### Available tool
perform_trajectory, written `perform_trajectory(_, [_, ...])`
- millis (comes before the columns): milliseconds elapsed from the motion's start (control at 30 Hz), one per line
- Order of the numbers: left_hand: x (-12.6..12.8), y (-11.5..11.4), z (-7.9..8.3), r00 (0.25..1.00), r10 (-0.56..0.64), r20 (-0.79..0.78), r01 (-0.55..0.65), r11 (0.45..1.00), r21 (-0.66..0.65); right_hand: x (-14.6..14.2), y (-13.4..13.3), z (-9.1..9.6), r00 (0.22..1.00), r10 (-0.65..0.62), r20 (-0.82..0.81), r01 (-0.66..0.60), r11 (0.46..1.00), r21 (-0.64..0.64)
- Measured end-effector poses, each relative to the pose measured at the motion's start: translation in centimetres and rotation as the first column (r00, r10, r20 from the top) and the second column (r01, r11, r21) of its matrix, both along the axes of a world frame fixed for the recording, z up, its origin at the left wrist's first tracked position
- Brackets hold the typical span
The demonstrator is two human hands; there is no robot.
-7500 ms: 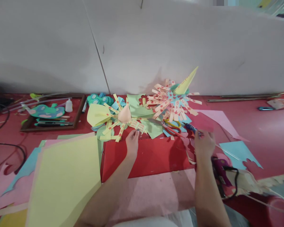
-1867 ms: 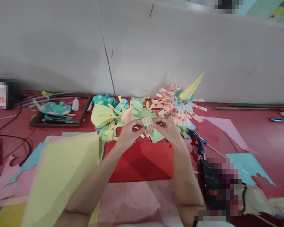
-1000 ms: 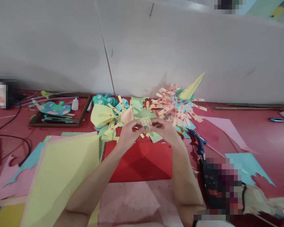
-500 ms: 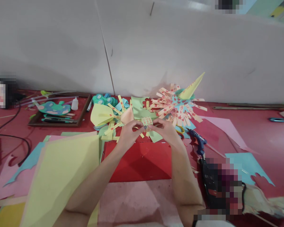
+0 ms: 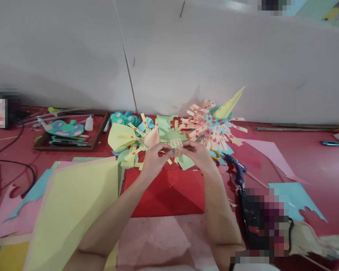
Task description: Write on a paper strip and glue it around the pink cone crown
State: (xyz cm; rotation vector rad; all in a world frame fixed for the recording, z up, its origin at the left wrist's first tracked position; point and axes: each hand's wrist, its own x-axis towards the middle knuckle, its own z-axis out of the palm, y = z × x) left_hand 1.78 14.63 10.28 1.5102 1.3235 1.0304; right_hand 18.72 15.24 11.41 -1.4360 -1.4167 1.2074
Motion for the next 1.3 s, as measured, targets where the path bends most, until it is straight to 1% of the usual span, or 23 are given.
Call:
perform_trajectory(167, [-0.05, 0.17, -0.13, 0.999, 0.046, 0.015, -0.046, 0.999, -0.008, -0.13, -0.02, 0.05, 1.0, 0.0, -0.006, 0.0, 1.0, -0.016])
perform_trajectory(333, [0.14, 0.39, -0.15, 0.995, 0.026, 0.097, -0.014, 0.993, -0.117, -0.31, -0.1, 0.39, 1.0, 0.001, 0.005, -0.001, 1.0, -0.002])
perform_trajectory(433, [0.23, 0.52, -0.09, 0.991, 0.031, 0.129, -0.011, 0.988, -0.154, -0.34, -0.11, 0.31, 1.0, 0.005, -0.008, -0.005, 1.0, 0.001])
perform_trajectory(633, [0.2, 0.63, -0.29, 0.986, 0.046, 0.157, -0.02, 0.987, -0.158, -0.43, -0.07, -0.12, 0.998, 0.054, -0.023, -0.054, 0.999, 0.007])
perform_trajectory(800, [0.3, 0.67, -0.76, 0.982, -0.001, 0.19, 0.03, 0.989, -0.147, -0.66, -0.09, 0.11, 0.997, 0.071, 0.016, -0.071, 0.997, 0.024])
perform_trajectory(933, [0.31, 0.71, -0.91, 0.976, -0.003, 0.216, 0.039, 0.986, -0.16, -0.63, -0.11, 0.09, 0.997, 0.076, 0.017, -0.076, 0.997, 0.029])
perform_trajectory(1133, [0.34, 0.74, -0.97, 0.977, -0.02, 0.211, 0.053, 0.987, -0.152, -0.52, 0.01, -0.34, 0.995, 0.092, 0.029, -0.093, 0.995, 0.04])
perform_trajectory(1300, [0.26, 0.81, -0.89, 0.981, 0.002, 0.193, 0.027, 0.989, -0.146, -0.47, -0.04, -0.24, 0.997, 0.071, 0.027, -0.072, 0.997, 0.033])
